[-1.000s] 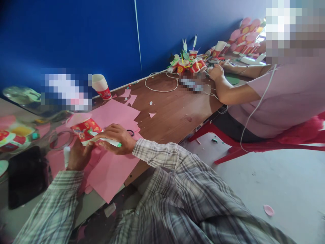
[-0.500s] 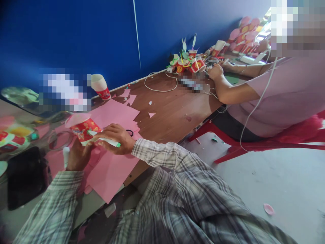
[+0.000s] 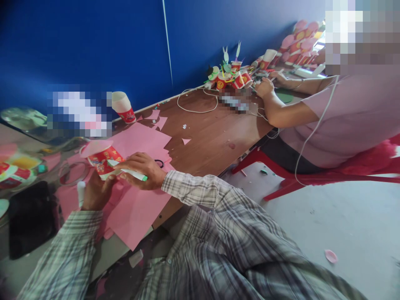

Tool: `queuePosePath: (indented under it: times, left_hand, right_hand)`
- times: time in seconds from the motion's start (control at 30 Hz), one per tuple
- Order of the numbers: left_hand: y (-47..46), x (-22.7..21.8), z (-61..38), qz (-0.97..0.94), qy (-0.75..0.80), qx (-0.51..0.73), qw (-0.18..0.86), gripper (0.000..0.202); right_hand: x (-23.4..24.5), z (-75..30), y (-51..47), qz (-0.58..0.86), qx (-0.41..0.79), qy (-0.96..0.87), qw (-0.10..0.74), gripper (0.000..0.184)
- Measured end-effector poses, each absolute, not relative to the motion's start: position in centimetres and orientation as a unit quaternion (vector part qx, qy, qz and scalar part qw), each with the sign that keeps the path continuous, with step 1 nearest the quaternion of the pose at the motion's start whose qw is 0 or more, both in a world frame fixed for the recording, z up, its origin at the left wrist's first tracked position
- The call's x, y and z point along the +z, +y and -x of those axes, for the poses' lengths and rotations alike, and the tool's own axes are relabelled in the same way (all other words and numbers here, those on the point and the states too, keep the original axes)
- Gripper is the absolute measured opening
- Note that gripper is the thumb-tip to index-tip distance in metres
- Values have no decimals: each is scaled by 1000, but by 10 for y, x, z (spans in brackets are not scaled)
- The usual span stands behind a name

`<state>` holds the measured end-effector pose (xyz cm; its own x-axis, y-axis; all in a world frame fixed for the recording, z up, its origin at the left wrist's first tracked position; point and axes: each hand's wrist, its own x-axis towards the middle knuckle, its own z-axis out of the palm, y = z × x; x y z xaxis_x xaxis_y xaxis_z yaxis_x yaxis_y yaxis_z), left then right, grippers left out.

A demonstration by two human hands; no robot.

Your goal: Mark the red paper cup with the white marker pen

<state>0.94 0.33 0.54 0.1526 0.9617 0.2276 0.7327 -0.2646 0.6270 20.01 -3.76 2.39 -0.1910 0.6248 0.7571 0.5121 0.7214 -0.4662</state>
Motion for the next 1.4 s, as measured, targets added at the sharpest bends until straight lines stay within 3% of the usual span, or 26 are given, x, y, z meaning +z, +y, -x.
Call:
queuePosePath:
  times: [0.1,0.2,0.33,0.43,0.67,0.87,0.97,1.1,1.4]
  left_hand:
    - [3,6,-10,-738,575,302,181,75]
    - [2,7,-11,-740,576,300,176,78]
    - [3,7,-10,-740,573,304,178,77]
    - [3,5,-9,-736,584,296,175,78]
    - [4,5,-9,-733,582,298,189,85]
    - [4,4,-8,-736,569,310,197,77]
    - [4,3,-8,-739,566,311,193,75]
    - [4,3,-7,-740,568,310,183,76]
    - [5,3,-6,-738,575,299,187,81]
  right_hand:
    - [24,-200,-37,368,56,-772,515,44]
    - [23,-200,-37,361,66,-778,510,52]
    - [22,-201,-37,357,80,-784,501,28]
    - [24,-201,-37,365,70,-781,502,33]
    - [29,-200,-38,372,18,-765,526,67]
    - [27,-201,-37,360,43,-773,520,50]
    - [25,-201,-36,353,57,-776,519,51]
    - [25,-200,-37,359,64,-771,522,35]
    - [27,-199,-39,363,66,-754,544,56]
